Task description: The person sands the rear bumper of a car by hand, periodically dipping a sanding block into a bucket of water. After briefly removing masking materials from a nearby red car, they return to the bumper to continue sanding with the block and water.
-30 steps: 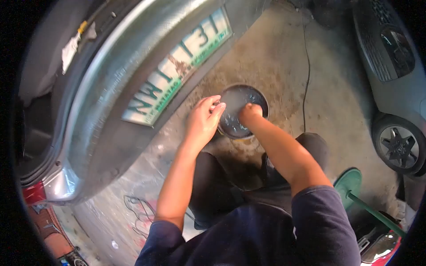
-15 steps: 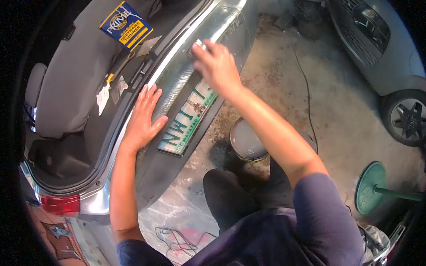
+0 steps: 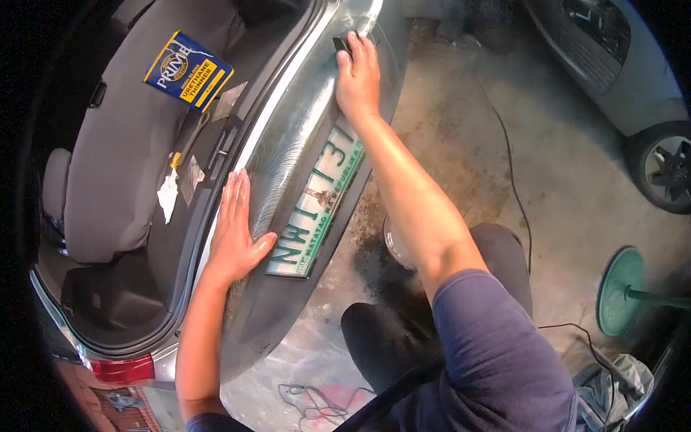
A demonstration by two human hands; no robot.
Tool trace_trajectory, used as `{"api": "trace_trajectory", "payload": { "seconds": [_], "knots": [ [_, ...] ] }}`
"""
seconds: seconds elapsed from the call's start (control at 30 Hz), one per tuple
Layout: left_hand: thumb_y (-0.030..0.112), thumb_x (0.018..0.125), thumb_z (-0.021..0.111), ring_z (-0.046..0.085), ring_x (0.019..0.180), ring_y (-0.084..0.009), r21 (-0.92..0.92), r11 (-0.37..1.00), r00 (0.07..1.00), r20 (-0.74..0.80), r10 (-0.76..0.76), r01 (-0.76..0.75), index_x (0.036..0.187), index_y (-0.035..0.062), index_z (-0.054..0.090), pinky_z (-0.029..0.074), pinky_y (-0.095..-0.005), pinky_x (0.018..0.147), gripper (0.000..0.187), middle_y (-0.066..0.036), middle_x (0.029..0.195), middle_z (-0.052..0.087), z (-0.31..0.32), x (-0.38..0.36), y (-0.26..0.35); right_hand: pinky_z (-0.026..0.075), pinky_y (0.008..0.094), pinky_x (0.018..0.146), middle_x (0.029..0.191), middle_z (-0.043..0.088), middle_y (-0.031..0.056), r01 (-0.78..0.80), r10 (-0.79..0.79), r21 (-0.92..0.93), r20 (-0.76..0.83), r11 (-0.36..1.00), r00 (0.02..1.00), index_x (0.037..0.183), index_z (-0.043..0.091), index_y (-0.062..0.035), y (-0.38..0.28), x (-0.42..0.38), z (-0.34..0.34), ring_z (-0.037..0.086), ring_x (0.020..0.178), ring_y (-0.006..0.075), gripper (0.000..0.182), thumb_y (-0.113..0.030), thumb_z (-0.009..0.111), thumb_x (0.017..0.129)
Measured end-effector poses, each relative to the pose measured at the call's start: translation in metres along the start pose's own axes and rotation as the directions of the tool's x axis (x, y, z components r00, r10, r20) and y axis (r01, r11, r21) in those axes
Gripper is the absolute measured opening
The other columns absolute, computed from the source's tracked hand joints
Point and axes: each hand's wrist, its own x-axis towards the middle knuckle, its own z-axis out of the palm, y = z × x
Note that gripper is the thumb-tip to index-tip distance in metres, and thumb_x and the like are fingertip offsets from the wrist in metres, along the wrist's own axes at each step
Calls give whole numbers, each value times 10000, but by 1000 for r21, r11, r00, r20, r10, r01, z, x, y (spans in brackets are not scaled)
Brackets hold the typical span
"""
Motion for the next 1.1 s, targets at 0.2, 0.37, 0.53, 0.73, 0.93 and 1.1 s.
{"api": "trace_trajectory", "payload": {
  "seconds": [0.2,0.37,0.53,0.73,0.93,1.1],
  "knots": [
    [214,788,766,102,1600,-398,-38,997,997,38,-65,66,1654,17,121,123,-483,1298,1097,-199,1722,162,-8,2,12,425,566,1109,1434,582,156,219,-287,203,417,954,862,1392,622,-195,-116,-159,-62,550,1348,391,603,-102,777,817],
    [192,808,761,119,1596,-406,-13,1000,999,34,-7,8,1652,19,134,138,-490,1292,1066,-197,1720,174,-5,2,8,393,539,1137,1432,585,196,135,-154,142,135,981,979,1396,613,-107,-7,-30,-8,532,1365,369,458,-158,666,944],
    [212,820,743,121,1590,-431,-39,999,999,46,-13,15,1642,-8,161,146,-500,1284,1031,-218,1714,178,-6,2,7,440,542,1096,1393,615,179,186,-193,56,180,981,965,1363,648,-155,-52,-66,-21,555,1340,358,403,-175,643,961],
    [223,829,712,161,1574,-466,36,999,995,99,-13,9,1627,-50,166,137,-526,1280,1005,-286,1686,200,-9,5,11,458,542,1049,1399,604,146,296,-407,341,327,893,853,1362,658,-211,-74,-139,-61,599,1268,362,518,-102,739,861],
    [284,863,704,193,1566,-463,70,998,994,111,-12,5,1631,-39,177,141,-522,1276,986,-290,1683,211,-8,8,11,443,538,1049,1401,581,183,60,-67,123,51,991,996,1395,625,-179,6,-38,-25,558,1266,397,484,-197,688,916],
    [295,869,704,196,1565,-461,77,997,993,116,-15,6,1632,-33,181,142,-527,1276,982,-290,1682,213,-7,9,11,470,514,1028,1385,598,134,176,-252,238,341,955,905,1340,654,-179,-69,-155,-69,596,1234,355,455,-186,706,888]
  ]
}}
